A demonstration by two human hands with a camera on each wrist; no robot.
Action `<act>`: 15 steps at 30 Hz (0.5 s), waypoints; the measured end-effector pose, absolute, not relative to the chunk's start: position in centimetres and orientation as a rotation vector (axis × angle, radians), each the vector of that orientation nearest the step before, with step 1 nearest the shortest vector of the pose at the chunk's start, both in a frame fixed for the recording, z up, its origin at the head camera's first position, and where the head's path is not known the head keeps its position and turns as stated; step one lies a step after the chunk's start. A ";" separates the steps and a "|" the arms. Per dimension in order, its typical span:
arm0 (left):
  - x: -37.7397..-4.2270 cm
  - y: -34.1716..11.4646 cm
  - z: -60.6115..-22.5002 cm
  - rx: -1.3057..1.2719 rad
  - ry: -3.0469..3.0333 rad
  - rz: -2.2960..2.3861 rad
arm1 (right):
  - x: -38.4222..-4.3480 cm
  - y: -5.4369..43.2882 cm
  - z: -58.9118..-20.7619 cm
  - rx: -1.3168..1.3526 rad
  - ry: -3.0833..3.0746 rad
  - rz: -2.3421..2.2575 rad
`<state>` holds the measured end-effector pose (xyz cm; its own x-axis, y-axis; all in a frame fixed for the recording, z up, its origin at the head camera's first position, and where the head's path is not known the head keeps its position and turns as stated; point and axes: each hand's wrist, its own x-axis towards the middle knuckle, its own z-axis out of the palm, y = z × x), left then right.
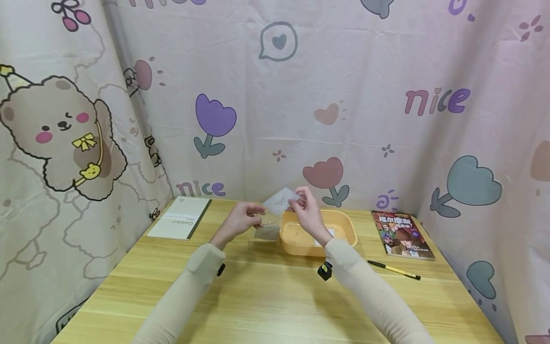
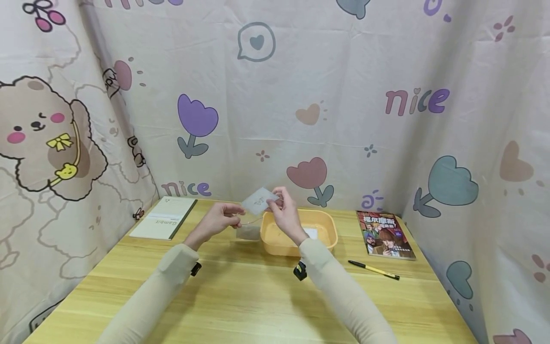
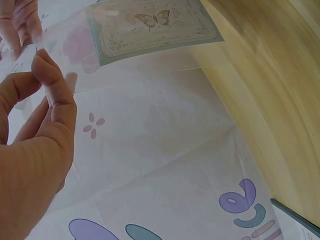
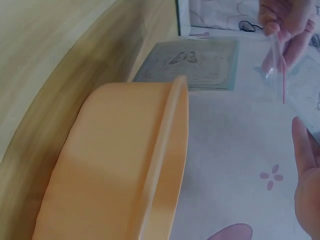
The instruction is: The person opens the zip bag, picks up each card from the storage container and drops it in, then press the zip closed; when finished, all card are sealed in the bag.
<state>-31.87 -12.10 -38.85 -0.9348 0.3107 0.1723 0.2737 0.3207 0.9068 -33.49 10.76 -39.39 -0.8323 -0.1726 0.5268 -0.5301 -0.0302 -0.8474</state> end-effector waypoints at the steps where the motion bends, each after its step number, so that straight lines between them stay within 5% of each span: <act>1: -31.9 -12.1 -38.8 0.553 2.526 1.723 | -33.4 10.7 -39.4 0.754 -2.015 1.876; 15: -31.7 -12.0 -38.8 0.567 2.547 1.712 | -33.1 10.6 -40.2 0.975 -2.054 1.134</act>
<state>-31.72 -11.97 -38.77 -0.9337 0.3081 0.1825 0.2853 0.3320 0.8991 -33.06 10.58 -40.16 -0.5559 -0.3139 0.7697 -0.8186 0.3676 -0.4413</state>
